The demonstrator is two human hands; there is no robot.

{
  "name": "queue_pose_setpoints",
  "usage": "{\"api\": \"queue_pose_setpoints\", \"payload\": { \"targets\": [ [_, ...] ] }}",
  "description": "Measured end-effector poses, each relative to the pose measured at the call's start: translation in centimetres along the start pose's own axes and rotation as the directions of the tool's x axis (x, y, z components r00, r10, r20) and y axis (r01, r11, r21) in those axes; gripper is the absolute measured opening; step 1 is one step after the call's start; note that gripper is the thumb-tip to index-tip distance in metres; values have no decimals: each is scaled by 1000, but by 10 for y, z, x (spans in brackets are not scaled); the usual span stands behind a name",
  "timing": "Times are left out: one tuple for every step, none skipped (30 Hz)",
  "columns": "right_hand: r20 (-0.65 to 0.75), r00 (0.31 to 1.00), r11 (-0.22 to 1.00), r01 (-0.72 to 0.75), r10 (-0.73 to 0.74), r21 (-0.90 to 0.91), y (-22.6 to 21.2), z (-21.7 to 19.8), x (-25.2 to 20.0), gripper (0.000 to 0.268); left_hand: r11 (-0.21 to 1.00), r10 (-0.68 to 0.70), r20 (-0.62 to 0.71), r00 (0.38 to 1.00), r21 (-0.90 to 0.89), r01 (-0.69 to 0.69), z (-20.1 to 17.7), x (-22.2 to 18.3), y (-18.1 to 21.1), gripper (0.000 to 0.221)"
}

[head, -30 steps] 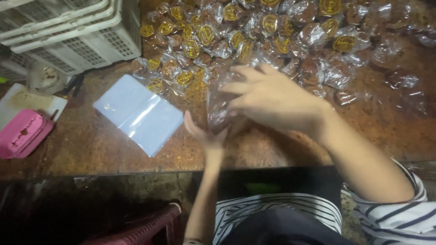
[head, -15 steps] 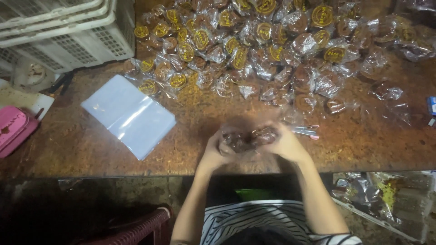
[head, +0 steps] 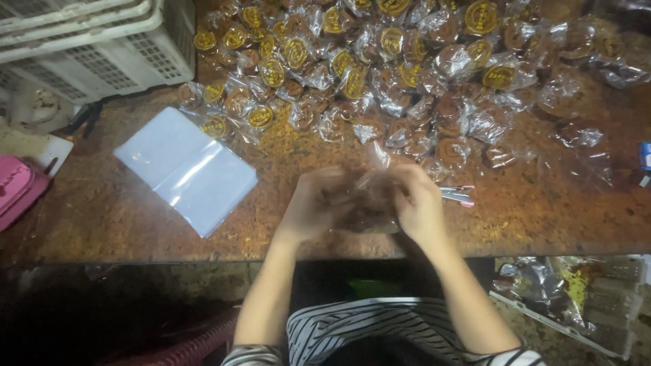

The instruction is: The person places several individually wrapped bakery items into a larger clear plastic bag and then secures the bag using a stapler.

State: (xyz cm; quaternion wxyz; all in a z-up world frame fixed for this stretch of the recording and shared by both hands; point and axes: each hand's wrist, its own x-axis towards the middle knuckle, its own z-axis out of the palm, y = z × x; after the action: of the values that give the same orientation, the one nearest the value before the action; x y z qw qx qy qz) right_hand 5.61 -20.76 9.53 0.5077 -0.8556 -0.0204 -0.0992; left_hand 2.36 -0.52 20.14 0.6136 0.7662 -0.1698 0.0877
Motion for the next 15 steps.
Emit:
{"api": "queue_pose_setpoints", "payload": {
  "targets": [
    [104, 978, 982, 185, -179, -47, 9, 2, 3, 16, 999, 41, 17, 999, 20, -42, -2, 3, -9, 14],
    [209, 915, 927, 367, -345, -76, 19, 4, 7, 15, 996, 85, 38, 996, 38, -87, -3, 8, -17, 17],
    [206, 916, 928, 365, -344, -75, 12, 0, 4, 15, 995, 85, 42, 995, 39, -87, -5, 10, -21, 17],
    [291, 813, 845, 535, -504, -29, 6, -6, 3, 49, 997, 74, 6, 997, 10, -74, -5, 14, -26, 21],
    [363, 674, 732, 681, -643, 32, 0, -11, 1, 85, 998, 62, -30, 998, -20, -63, -5, 18, -30, 25],
    [363, 678, 735, 677, -639, 29, 9, -8, 0, 85, 998, 60, -26, 998, -22, -61, 1, 12, -32, 25],
    [269, 719, 747, 665, -641, 2, 18, -5, -1, 45, 998, -26, -127, 992, -64, 18, 8, 6, -33, 30],
    [172, 750, 758, 652, -639, -24, 27, -2, 0, 8, 990, -114, -223, 968, -112, 91, 15, 2, -35, 39],
    [170, 752, 760, 649, -636, -27, 25, -3, -3, 8, 989, -115, -219, 969, -114, 92, 25, -13, -41, 39],
    [156, 801, 811, 586, -578, -6, 22, -3, -2, 8, 993, -108, -304, 947, -79, 87, 33, -25, -48, 30],
    [144, 845, 855, 518, -515, 17, 19, -2, 0, 12, 995, -98, -386, 917, -46, 87, 41, -36, -55, 93],
    [142, 845, 854, 519, -516, 19, 15, -4, 0, 12, 995, -96, -386, 918, -43, 85, 45, -38, -69, 93],
    [196, 862, 884, 461, -467, 76, 11, -5, 0, 14, 988, -125, -448, 885, -133, 73, 48, -40, -84, 87],
    [259, 872, 910, 394, -415, 131, 7, -6, -2, 19, 973, -166, -507, 846, -222, 58, 52, -44, -99, 82],
    [264, 872, 911, 391, -413, 134, 9, -6, -2, 19, 973, -170, -509, 844, -222, 63, 45, -39, -75, 82]
  ]
}}
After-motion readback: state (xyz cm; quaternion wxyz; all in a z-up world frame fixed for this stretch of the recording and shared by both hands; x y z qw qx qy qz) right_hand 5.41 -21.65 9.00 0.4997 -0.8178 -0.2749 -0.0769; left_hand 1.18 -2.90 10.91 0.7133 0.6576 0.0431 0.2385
